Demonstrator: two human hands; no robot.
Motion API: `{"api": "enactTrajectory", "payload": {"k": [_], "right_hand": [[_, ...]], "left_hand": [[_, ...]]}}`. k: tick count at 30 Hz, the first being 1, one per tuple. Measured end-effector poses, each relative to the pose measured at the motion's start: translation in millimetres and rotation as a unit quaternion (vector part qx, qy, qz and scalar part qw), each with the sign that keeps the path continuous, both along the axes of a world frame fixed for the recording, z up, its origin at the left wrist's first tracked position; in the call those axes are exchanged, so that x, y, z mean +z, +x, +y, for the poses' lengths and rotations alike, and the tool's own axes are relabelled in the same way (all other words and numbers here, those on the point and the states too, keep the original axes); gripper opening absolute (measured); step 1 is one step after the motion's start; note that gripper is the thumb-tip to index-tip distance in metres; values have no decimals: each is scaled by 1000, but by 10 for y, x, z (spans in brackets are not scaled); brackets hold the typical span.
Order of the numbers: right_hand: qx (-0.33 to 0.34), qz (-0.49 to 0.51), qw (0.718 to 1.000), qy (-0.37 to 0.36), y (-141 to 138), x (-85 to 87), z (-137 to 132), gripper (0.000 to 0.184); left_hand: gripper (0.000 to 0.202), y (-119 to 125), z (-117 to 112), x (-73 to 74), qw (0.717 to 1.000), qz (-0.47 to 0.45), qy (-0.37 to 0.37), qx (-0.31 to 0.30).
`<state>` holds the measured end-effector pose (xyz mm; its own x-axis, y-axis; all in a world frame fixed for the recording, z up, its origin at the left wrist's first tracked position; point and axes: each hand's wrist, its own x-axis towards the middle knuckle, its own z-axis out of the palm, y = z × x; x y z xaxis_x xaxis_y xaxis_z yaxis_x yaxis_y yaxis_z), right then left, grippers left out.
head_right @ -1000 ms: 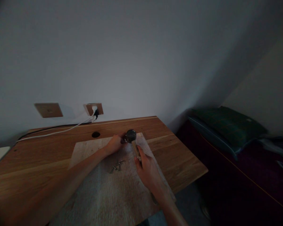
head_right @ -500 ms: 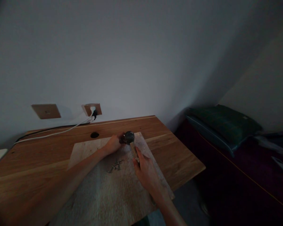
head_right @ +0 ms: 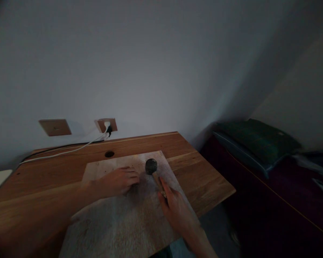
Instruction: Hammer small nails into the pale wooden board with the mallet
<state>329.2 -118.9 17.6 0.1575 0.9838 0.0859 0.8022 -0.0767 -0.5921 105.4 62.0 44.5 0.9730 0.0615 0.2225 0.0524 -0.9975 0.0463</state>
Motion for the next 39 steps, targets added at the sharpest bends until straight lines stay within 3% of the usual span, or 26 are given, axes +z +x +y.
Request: {"api": "enactTrajectory", "payload": {"k": [4, 8, 10, 12, 16, 18, 21, 27, 34, 39], "right_hand": [[-10, -10, 1000, 5, 26, -65, 23, 58], [-17, -4, 1000, 22, 25, -88, 10, 58], [-20, -3, 1000, 20, 15, -80, 6, 58], [-19, -2, 1000, 17, 8, -78, 7, 58], [-19, -7, 999, 27, 6, -85, 9, 58], [-15, -11, 1000, 22, -3, -69, 5, 57], [-9, -14, 1000, 19, -26, -24, -1, 57], [-12, -17, 1000, 20, -33, -6, -5, 57], [-12, -11, 1000, 24, -37, -7, 3, 56], [-20, -5, 1000, 15, -42, 0, 6, 58]], "left_hand": [[36, -16, -93, -63, 998, 5, 63, -1], [31, -28, -3, -74, 998, 8, 68, 14], [30, 12, 127, -76, 998, -25, 15, 61], [28, 100, 297, -99, 983, -84, -86, 140], [21, 323, 585, -233, 912, -165, -263, 269], [19, 387, 632, -312, 904, -171, -284, 270], [21, 392, 605, -371, 915, -153, -274, 254], [28, 347, 531, -305, 915, -116, -270, 275], [37, 372, 467, -322, 935, -118, -207, 264], [28, 358, 459, -320, 929, -114, -214, 278]]}}
